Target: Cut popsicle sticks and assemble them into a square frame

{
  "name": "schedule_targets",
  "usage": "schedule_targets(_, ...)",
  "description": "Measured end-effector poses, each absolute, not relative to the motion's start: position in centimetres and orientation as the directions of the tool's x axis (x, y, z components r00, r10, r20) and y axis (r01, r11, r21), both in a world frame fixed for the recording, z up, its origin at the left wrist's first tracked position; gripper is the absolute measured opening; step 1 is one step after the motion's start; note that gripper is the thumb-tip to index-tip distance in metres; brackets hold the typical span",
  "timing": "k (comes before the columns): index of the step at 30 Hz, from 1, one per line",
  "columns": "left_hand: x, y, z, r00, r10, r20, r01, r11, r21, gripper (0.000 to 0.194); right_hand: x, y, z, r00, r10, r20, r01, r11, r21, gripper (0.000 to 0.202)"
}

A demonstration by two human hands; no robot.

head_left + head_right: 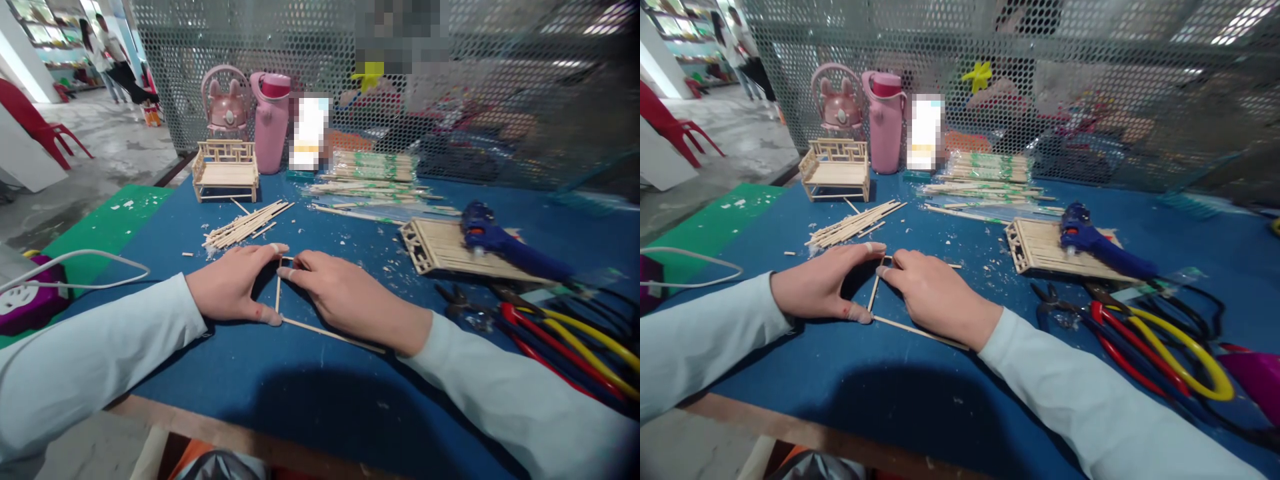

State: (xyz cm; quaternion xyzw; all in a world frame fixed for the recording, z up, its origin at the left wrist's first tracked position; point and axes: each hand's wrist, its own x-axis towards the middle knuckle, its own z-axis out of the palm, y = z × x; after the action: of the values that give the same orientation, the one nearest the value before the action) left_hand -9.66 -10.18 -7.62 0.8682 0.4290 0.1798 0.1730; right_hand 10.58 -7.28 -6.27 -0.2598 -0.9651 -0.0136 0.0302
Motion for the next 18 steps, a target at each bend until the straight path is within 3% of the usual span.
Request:
schedule_targets(7, -9.5, -10.5, -7.4, 0.57, 0.804, 0.17, 0.709, -0.586, 0.393, 0.081, 10.5, -7.3, -6.0, -0.868, 0.495, 0.048, 0.491, 0.868, -0.071, 0.036)
schedule_targets(10, -9.5, -10.5, -7.2, 0.576, 0.803, 0.152, 0.712, -0.585, 0.388, 0.076, 11.7, -7.0, -4.8, -0.856, 0.509, 0.093, 0.491, 0.856, -0.166, 0.031)
schedule_targets(14, -9.5, -10.6, -7.1, 0.59, 0.796, 0.134, 0.705, -0.589, 0.395, 0.061, 15.9, -6.9, -2.7, -0.759, 0.628, 0.173, 0.56, 0.765, -0.317, 0.019)
schedule_targets(16, -9.5, -10.6, -7.1, 0.589, 0.797, 0.133, 0.71, -0.588, 0.387, 0.056, 18.3, -7.2, -2.4, -0.736, 0.669, 0.104, 0.599, 0.715, -0.361, 0.02)
schedule_targets(18, -9.5, -10.7, -7.1, 0.592, 0.796, 0.124, 0.716, -0.59, 0.373, 0.054, 20.2, -7.7, -2.9, -0.729, 0.684, -0.007, 0.637, 0.675, -0.374, 0.041)
